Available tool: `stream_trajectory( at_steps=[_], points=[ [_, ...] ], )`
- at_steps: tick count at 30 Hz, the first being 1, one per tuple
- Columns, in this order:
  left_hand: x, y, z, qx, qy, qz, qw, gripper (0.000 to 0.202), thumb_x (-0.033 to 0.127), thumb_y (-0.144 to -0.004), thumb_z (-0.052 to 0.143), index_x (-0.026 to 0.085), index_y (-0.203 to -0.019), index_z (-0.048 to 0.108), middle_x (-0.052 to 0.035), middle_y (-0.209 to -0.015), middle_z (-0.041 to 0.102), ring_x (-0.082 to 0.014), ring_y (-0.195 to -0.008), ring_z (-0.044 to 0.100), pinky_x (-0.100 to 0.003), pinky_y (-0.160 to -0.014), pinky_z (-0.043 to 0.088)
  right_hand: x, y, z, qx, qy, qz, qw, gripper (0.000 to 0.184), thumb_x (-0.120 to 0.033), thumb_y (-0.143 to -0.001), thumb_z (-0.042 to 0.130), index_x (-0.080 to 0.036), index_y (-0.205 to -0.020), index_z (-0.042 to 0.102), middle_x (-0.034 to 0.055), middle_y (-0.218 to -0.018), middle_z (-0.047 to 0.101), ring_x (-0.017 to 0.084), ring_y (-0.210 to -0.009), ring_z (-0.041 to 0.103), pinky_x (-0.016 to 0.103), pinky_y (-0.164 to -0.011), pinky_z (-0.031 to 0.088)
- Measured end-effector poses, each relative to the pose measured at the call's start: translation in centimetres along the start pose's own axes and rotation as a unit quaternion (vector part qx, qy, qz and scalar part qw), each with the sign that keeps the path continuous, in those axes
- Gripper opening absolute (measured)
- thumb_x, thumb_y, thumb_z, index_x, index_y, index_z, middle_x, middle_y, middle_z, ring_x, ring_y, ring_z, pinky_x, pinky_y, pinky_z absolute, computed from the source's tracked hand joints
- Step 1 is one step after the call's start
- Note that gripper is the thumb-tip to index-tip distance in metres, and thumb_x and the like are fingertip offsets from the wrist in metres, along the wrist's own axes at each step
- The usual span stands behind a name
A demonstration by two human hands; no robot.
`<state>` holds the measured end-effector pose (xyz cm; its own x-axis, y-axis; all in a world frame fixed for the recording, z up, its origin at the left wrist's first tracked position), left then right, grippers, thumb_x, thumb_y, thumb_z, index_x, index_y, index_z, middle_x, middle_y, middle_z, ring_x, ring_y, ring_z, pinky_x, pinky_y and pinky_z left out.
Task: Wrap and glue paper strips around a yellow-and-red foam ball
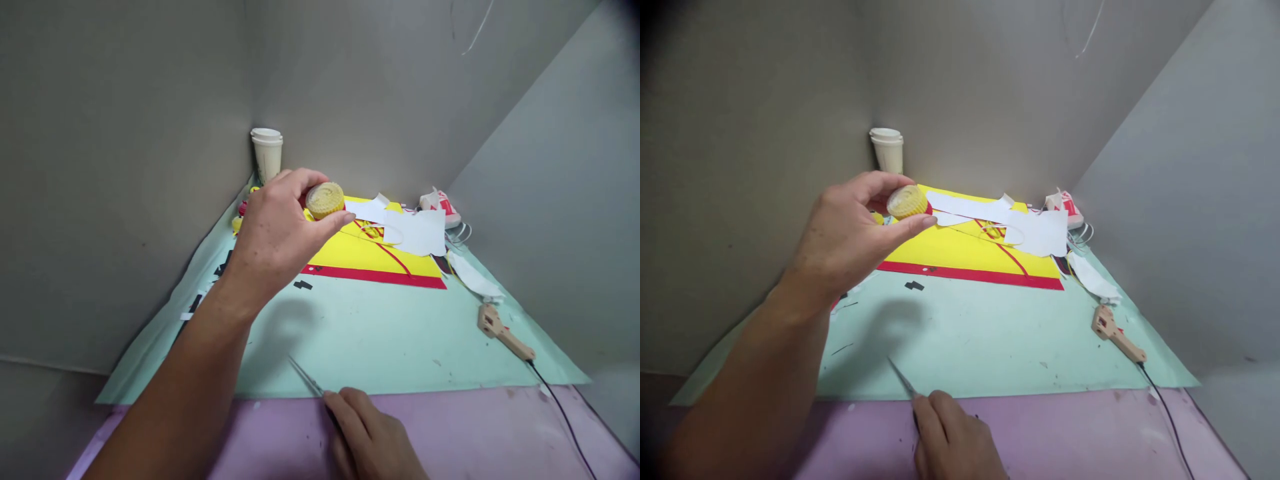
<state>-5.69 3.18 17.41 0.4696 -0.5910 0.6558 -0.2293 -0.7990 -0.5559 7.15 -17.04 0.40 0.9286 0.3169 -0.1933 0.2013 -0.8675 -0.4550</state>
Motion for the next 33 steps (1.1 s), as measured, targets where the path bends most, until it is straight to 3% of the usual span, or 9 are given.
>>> stream_trajectory(
  at_steps=[3, 6, 10, 12, 17, 20, 23, 28, 33],
  points=[
    [0.2, 0.1, 0.0, 0.002, -0.005, -0.001, 1.000, 0.034, 0.040, -0.073, 0.070, 0.024, -0.102, 0.066, -0.0014, -0.102, 0.069, -0.0214, -0.093, 0.062, -0.034, -0.086, 0.048, 1.0, 0.1, -0.9, 0.044, 0.029, 0.093, 0.994, 0.035, -0.016, -0.089, 0.040, -0.016, -0.122, 0.051, 0.0138, -0.098, 0.068, 0.022, -0.078, 0.071, 0.025, -0.054, 0.059],
    [0.4, 0.2, 0.0, 0.001, -0.002, 0.004, 1.000, 0.032, 0.038, -0.073, 0.070, 0.024, -0.101, 0.066, -0.0016, -0.102, 0.069, -0.0210, -0.091, 0.062, -0.034, -0.086, 0.048, 1.6, 0.3, -0.9, 0.035, 0.048, 0.154, 0.986, 0.032, -0.016, -0.088, 0.042, -0.018, -0.118, 0.053, 0.0136, -0.099, 0.066, 0.021, -0.071, 0.069, 0.028, -0.051, 0.058],
    [0.2, 0.1, 0.2, -0.008, -0.005, 0.001, 1.000, 0.031, 0.038, -0.074, 0.071, 0.024, -0.101, 0.066, -0.0018, -0.101, 0.069, -0.0210, -0.091, 0.062, -0.034, -0.084, 0.047, -1.4, -0.8, 0.4, -0.031, -0.068, -0.027, 0.997, 0.037, -0.008, -0.081, 0.040, -0.022, -0.113, 0.054, 0.0039, -0.080, 0.068, 0.016, -0.052, 0.063, 0.023, -0.042, 0.051],
    [0.0, 0.0, 0.2, -0.005, -0.009, -0.005, 1.000, 0.033, 0.040, -0.074, 0.071, 0.025, -0.103, 0.066, -0.0016, -0.101, 0.069, -0.0216, -0.091, 0.062, -0.034, -0.084, 0.048, -1.2, -2.9, 0.0, 0.005, -0.075, -0.025, 0.997, 0.041, -0.008, -0.084, 0.041, -0.019, -0.122, 0.051, 0.0089, -0.092, 0.070, 0.020, -0.072, 0.069, 0.026, -0.055, 0.056],
    [-0.6, -0.2, 0.1, 0.005, -0.010, -0.012, 1.000, 0.037, 0.042, -0.073, 0.073, 0.025, -0.105, 0.066, -0.0018, -0.103, 0.071, -0.0214, -0.090, 0.064, -0.035, -0.084, 0.049, 7.3, -12.6, -1.0, 0.057, -0.020, 0.078, 0.995, 0.029, -0.017, -0.093, 0.045, -0.018, -0.119, 0.058, 0.0116, -0.106, 0.066, 0.024, -0.097, 0.063, 0.033, -0.081, 0.053],
    [-0.7, -0.3, 0.4, -0.008, -0.011, -0.016, 1.000, 0.039, 0.039, -0.073, 0.072, 0.022, -0.107, 0.066, -0.0030, -0.105, 0.070, -0.0209, -0.090, 0.064, -0.034, -0.084, 0.049, 11.8, -18.6, 1.2, 0.016, -0.014, 0.102, 0.995, 0.031, -0.017, -0.095, 0.043, -0.016, -0.122, 0.059, 0.0145, -0.116, 0.062, 0.026, -0.106, 0.059, 0.037, -0.087, 0.049],
    [-1.0, -0.4, 1.0, -0.031, -0.013, -0.023, 0.999, 0.038, 0.038, -0.074, 0.072, 0.020, -0.107, 0.066, -0.0040, -0.107, 0.070, -0.0213, -0.093, 0.064, -0.035, -0.086, 0.049, 13.9, -22.1, 4.1, -0.015, -0.038, 0.100, 0.994, 0.031, -0.016, -0.094, 0.046, -0.014, -0.120, 0.062, 0.0161, -0.116, 0.063, 0.028, -0.108, 0.058, 0.039, -0.086, 0.049],
    [-2.1, -0.7, 3.0, -0.071, -0.027, -0.025, 0.997, 0.037, 0.038, -0.074, 0.073, 0.021, -0.106, 0.066, -0.0044, -0.107, 0.070, -0.0228, -0.096, 0.064, -0.035, -0.086, 0.050, 15.8, -20.8, 4.4, -0.058, -0.117, 0.107, 0.986, 0.032, -0.022, -0.082, 0.067, -0.017, -0.114, 0.067, 0.0138, -0.121, 0.065, 0.029, -0.118, 0.055, 0.041, -0.097, 0.045],
    [-2.7, 1.4, 7.6, -0.140, -0.040, 0.019, 0.989, 0.035, 0.038, -0.078, 0.070, 0.019, -0.108, 0.064, -0.0074, -0.105, 0.068, -0.0256, -0.097, 0.063, -0.038, -0.086, 0.050, 16.7, -14.7, 0.3, -0.060, -0.257, 0.190, 0.946, 0.045, -0.046, -0.100, 0.035, -0.017, -0.125, 0.059, 0.0118, -0.111, 0.071, 0.022, -0.102, 0.067, 0.035, -0.082, 0.056]
  ],
)
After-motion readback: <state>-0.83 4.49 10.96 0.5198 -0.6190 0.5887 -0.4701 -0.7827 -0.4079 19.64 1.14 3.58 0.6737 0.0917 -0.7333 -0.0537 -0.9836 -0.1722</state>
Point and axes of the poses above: each hand's wrist, its own y-axis away from the middle knuckle, its own z-axis out of the palm, x = y × z, the point moved 2 cm from there along -y, towards the middle knuckle
